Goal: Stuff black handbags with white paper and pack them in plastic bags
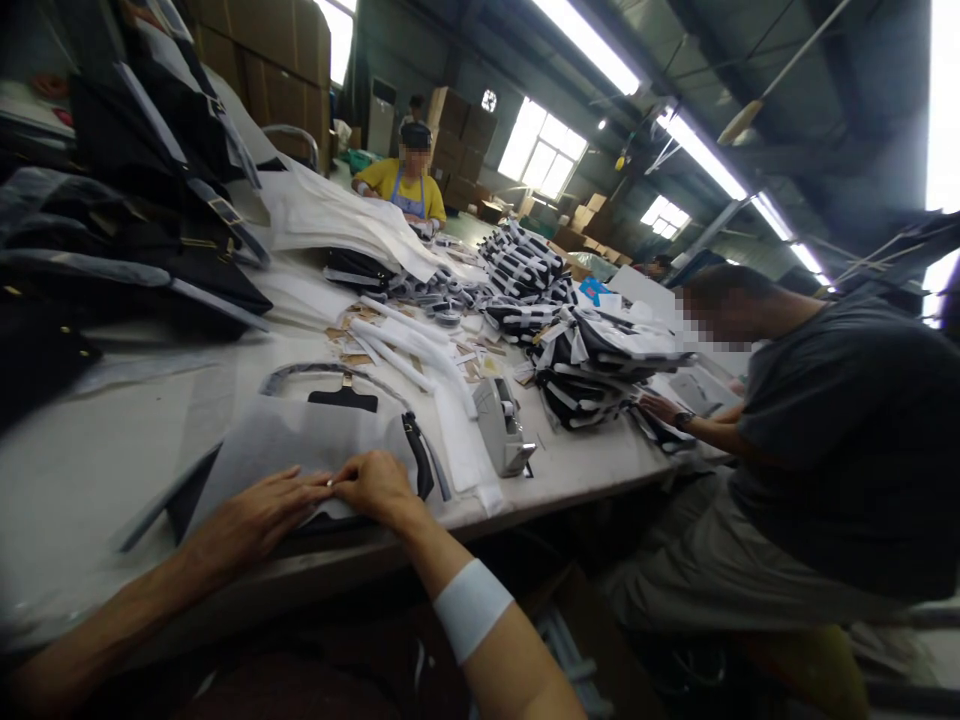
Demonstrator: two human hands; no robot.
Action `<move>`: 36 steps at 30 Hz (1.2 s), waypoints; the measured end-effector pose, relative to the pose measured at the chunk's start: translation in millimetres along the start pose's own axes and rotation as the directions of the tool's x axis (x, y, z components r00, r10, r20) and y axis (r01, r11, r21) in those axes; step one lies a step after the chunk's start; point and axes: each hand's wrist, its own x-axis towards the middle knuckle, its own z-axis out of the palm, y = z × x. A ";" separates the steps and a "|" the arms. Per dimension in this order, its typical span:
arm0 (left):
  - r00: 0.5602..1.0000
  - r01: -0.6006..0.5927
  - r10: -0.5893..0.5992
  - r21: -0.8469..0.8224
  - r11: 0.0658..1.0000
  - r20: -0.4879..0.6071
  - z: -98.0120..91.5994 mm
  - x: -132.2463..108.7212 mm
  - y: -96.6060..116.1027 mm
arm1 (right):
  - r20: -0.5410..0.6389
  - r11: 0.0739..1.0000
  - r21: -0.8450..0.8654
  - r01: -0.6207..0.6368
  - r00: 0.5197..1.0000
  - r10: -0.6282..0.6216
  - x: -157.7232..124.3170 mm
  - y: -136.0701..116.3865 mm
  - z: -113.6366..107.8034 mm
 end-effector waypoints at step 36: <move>0.976 0.178 -0.198 0.188 0.966 0.093 9.7 4.9 -7.6 | 0.022 0.856 -0.400 0.327 0.937 -0.348 -0.1 10.8 19.6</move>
